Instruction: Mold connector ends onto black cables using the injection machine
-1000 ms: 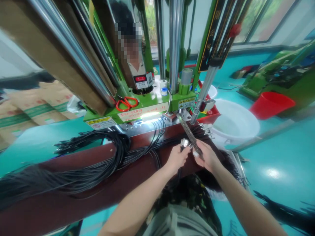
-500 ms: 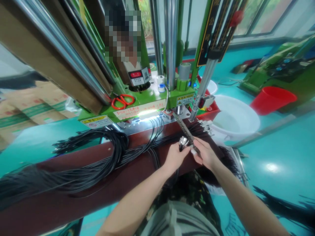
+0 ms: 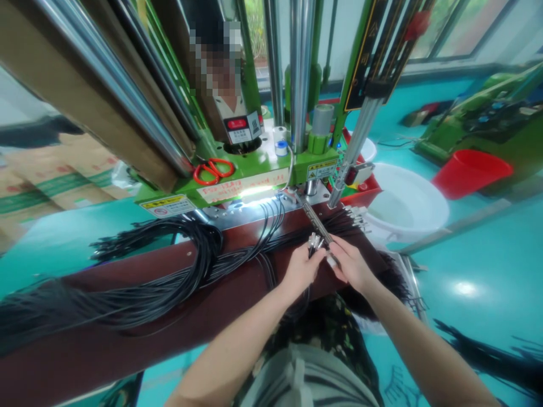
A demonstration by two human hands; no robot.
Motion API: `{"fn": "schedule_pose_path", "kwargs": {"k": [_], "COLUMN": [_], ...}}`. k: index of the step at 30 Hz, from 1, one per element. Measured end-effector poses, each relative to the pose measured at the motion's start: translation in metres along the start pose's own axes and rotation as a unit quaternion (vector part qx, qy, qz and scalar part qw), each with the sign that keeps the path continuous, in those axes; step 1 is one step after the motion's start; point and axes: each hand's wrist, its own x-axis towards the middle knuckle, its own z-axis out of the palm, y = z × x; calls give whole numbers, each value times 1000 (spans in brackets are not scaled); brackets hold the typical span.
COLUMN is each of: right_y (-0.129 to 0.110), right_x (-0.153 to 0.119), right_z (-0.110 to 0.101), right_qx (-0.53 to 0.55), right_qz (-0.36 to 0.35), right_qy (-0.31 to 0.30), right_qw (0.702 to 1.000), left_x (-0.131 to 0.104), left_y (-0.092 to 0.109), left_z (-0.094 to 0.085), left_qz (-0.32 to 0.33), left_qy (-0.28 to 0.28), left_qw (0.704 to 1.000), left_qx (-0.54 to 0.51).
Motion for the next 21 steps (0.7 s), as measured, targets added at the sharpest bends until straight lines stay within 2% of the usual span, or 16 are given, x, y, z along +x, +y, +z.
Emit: {"fn": "schedule_pose_path", "kwargs": {"k": [3, 5, 8, 12, 17, 21], "right_y": [7, 11, 13, 13, 10, 7], "right_x": [4, 6, 5, 3, 2, 1], "right_z": [-4, -6, -7, -9, -13, -11], "right_qx": [63, 85, 82, 63, 7, -65], "right_qz": [15, 18, 1, -3, 4, -4], "right_qy": [8, 18, 13, -16, -45, -57], "right_qw": [998, 996, 997, 998, 999, 996], "left_x": [2, 2, 0, -1, 0, -4], "left_y": [3, 6, 11, 11, 12, 12], "left_z": [-3, -4, -2, 0, -4, -6], "left_qz": [12, -18, -81, -121, -134, -137], "left_qy": [17, 23, -21, -72, -76, -55], "left_qw": [998, 992, 980, 977, 977, 980], "left_qx": [-52, -123, -179, -157, -146, -133]}}
